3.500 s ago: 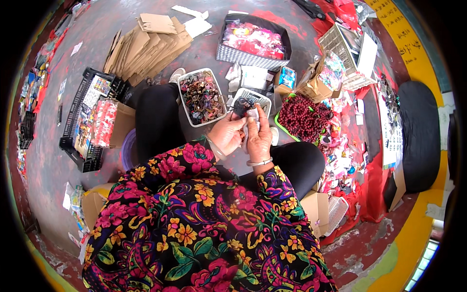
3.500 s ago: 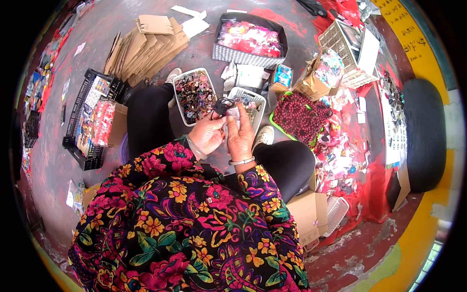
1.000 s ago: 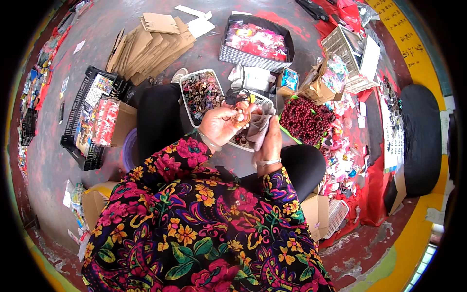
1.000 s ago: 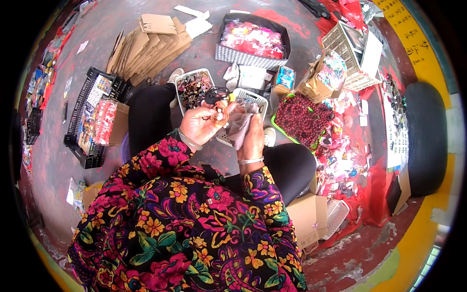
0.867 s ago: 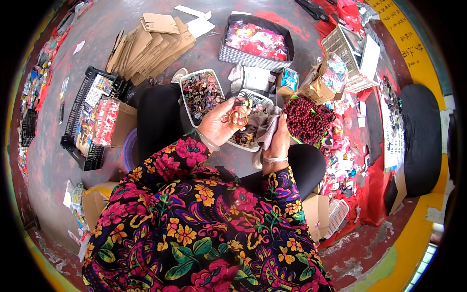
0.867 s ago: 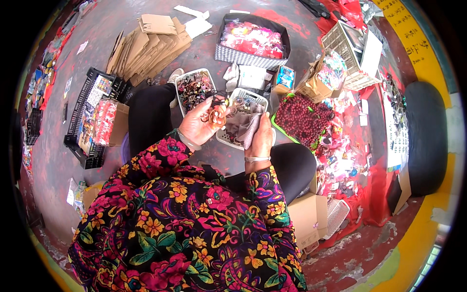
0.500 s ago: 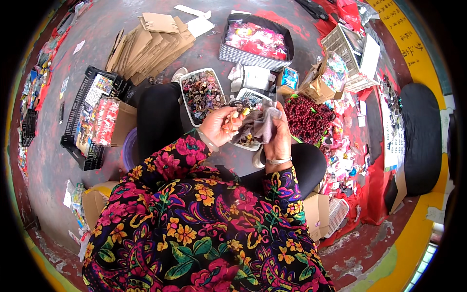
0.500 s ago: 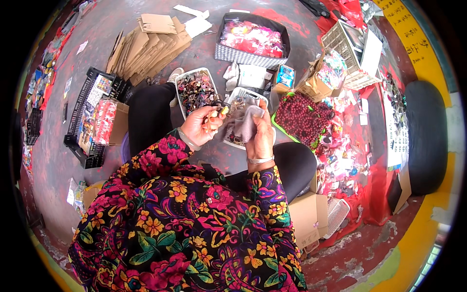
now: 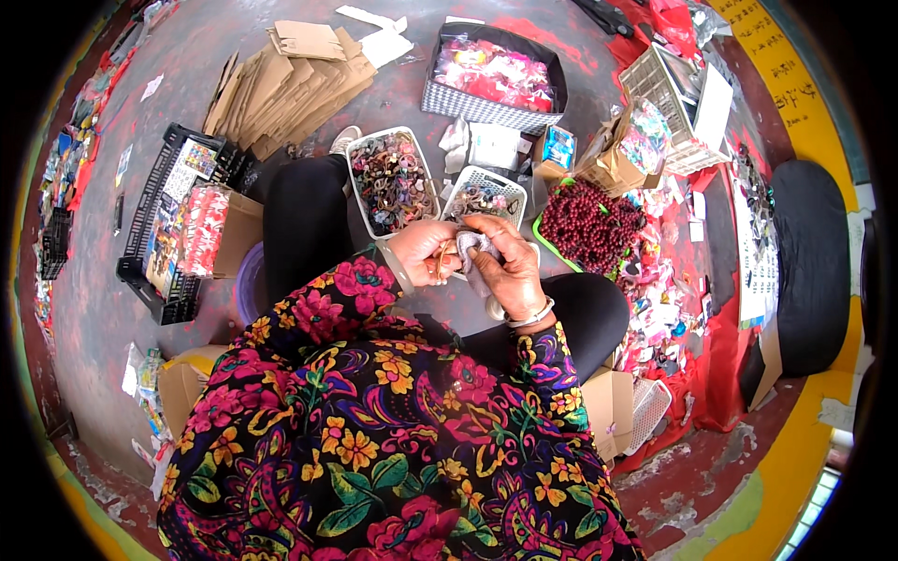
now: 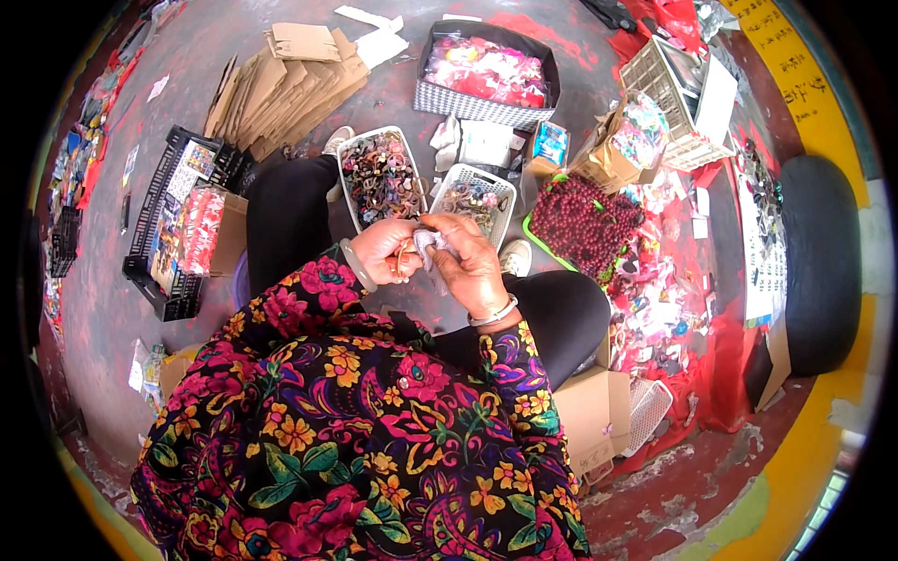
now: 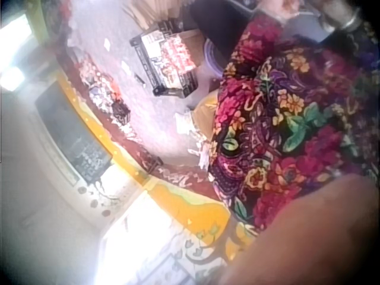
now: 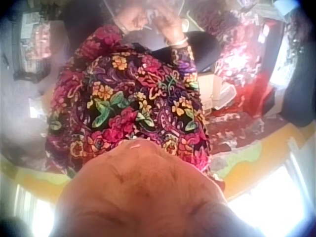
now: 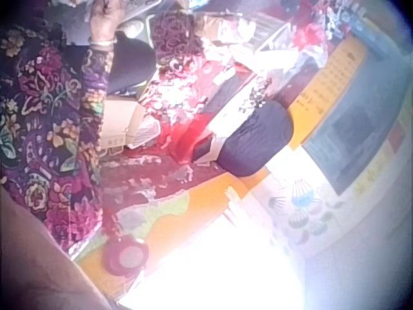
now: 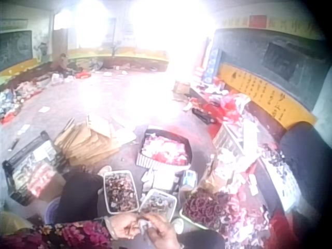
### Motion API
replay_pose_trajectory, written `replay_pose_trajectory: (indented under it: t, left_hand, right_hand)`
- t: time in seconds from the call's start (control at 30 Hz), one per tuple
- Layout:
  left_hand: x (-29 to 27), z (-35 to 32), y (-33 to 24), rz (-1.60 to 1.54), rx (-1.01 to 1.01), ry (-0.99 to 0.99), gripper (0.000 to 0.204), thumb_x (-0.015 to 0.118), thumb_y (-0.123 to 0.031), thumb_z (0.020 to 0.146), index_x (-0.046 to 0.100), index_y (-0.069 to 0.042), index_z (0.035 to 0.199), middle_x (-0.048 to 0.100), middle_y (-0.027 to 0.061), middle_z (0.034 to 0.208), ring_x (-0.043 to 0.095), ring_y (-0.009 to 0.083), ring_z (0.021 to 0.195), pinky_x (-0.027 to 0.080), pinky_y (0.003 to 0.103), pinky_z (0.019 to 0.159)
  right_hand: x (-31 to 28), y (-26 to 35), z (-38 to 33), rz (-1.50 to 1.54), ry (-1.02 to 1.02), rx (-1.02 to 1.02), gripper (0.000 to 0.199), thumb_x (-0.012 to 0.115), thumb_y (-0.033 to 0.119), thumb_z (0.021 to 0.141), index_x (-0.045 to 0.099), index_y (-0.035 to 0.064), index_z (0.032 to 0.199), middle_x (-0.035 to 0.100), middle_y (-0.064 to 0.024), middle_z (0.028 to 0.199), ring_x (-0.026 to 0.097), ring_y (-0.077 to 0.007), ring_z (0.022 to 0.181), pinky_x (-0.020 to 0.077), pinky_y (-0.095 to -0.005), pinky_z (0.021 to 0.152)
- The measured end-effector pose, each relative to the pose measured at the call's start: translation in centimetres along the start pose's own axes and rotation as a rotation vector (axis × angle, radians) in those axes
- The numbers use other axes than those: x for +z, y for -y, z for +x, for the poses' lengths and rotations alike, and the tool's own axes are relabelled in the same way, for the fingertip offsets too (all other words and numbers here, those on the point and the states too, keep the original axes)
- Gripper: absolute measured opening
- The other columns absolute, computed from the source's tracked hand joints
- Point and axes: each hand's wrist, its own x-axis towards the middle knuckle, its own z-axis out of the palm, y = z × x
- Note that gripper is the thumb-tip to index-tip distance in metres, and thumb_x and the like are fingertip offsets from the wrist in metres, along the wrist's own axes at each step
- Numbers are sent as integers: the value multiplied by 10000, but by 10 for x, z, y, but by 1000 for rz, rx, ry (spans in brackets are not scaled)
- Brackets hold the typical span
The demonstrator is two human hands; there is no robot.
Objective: The person sits on the floor and uses a cloth to wipe and clean small jewelry items, such as earrings and rings, one by one. They pick items from a white basket, rub them with the cloth, and place them into a second basket.
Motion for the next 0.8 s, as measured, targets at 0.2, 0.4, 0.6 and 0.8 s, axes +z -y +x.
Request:
replay_pose_trajectory:
  t: [0.2,0.4,0.6,0.8]
  left_hand:
    - [9,-5,-2,187,5,-15,244,504,-132,814,466,-75,580,431,19,493,414,110,394,273,235,346]
    - [6,2,10,298,156,-63,44,492,-48,781,519,-38,747,470,16,555,447,99,431,327,229,372]
    - [3,5,10,534,282,-194,169,537,-50,790,532,-1,952,542,41,647,492,85,450,335,209,361]
    - [-6,11,10,228,212,-44,103,523,-113,817,559,-19,793,524,34,563,476,102,392,349,228,345]
  right_hand:
    - [1,-17,-7,428,-118,223,200,593,-46,745,591,20,933,555,-22,875,519,-104,834,416,-224,739]
    - [3,-14,-8,553,-139,501,164,595,2,769,592,28,931,576,8,841,525,-70,752,432,-206,673]
    - [6,-18,-8,347,-32,448,208,588,4,756,573,29,961,579,0,847,526,-74,762,441,-217,700]
    - [13,-23,-9,370,-126,321,184,593,-11,758,573,30,936,581,7,840,527,-74,757,440,-214,702]
